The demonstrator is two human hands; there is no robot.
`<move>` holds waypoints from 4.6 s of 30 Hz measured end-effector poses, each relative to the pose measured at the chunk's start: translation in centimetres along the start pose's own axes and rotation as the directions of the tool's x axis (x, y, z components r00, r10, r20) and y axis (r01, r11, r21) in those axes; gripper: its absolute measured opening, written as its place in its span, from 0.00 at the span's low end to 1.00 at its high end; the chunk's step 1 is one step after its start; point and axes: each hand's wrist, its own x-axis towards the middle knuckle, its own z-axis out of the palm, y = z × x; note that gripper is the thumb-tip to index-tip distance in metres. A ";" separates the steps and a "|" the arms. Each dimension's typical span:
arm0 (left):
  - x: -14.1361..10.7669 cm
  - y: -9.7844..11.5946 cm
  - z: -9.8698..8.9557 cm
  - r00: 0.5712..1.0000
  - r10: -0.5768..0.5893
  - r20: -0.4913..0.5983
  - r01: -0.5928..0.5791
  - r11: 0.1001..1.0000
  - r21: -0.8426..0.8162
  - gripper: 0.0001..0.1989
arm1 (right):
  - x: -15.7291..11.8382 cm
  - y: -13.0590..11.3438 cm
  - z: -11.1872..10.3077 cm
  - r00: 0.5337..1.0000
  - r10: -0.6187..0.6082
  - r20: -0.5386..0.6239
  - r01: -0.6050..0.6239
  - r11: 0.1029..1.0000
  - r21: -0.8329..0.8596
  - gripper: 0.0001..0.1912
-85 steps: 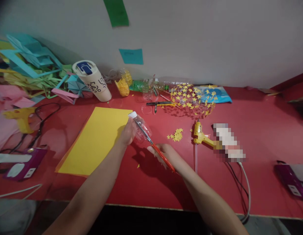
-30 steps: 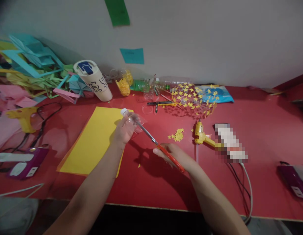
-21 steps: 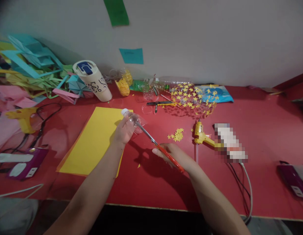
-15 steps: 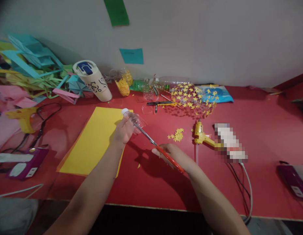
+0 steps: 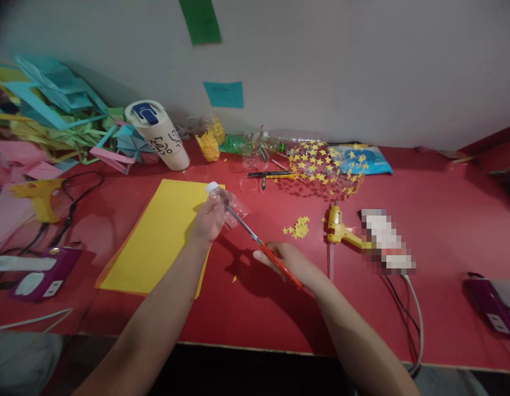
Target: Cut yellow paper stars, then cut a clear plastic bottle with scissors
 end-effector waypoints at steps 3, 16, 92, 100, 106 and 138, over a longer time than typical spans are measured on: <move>-0.1 -0.3 0.0 0.998 -0.017 0.052 0.016 1.000 0.027 0.01 | 0.0 0.2 0.1 1.000 -0.022 -0.002 0.022 1.000 -0.001 0.28; 0.3 -0.5 -0.3 0.998 0.035 0.048 -0.037 0.999 0.036 0.01 | 0.8 0.1 1.6 0.987 0.158 -0.037 -0.152 0.980 0.129 0.28; 0.3 -2.8 -0.7 0.988 0.081 0.130 -0.112 0.960 0.258 0.22 | 0.9 -1.9 2.2 0.974 0.213 -0.077 -0.194 0.960 0.202 0.26; 0.1 -2.6 -0.5 0.995 0.076 0.066 -0.088 0.976 0.198 0.12 | 0.9 -2.1 2.1 0.965 0.243 -0.096 -0.222 0.956 0.192 0.27; 0.4 -2.2 -0.5 0.997 0.080 -0.009 -0.078 0.988 0.130 0.06 | 0.7 -1.9 1.7 0.986 0.162 -0.025 -0.154 0.967 0.204 0.28; 0.7 -0.7 -1.1 0.999 0.043 -0.026 -0.044 0.999 -0.025 0.07 | -0.7 -1.1 -0.5 1.000 -0.004 0.012 0.003 0.997 0.079 0.31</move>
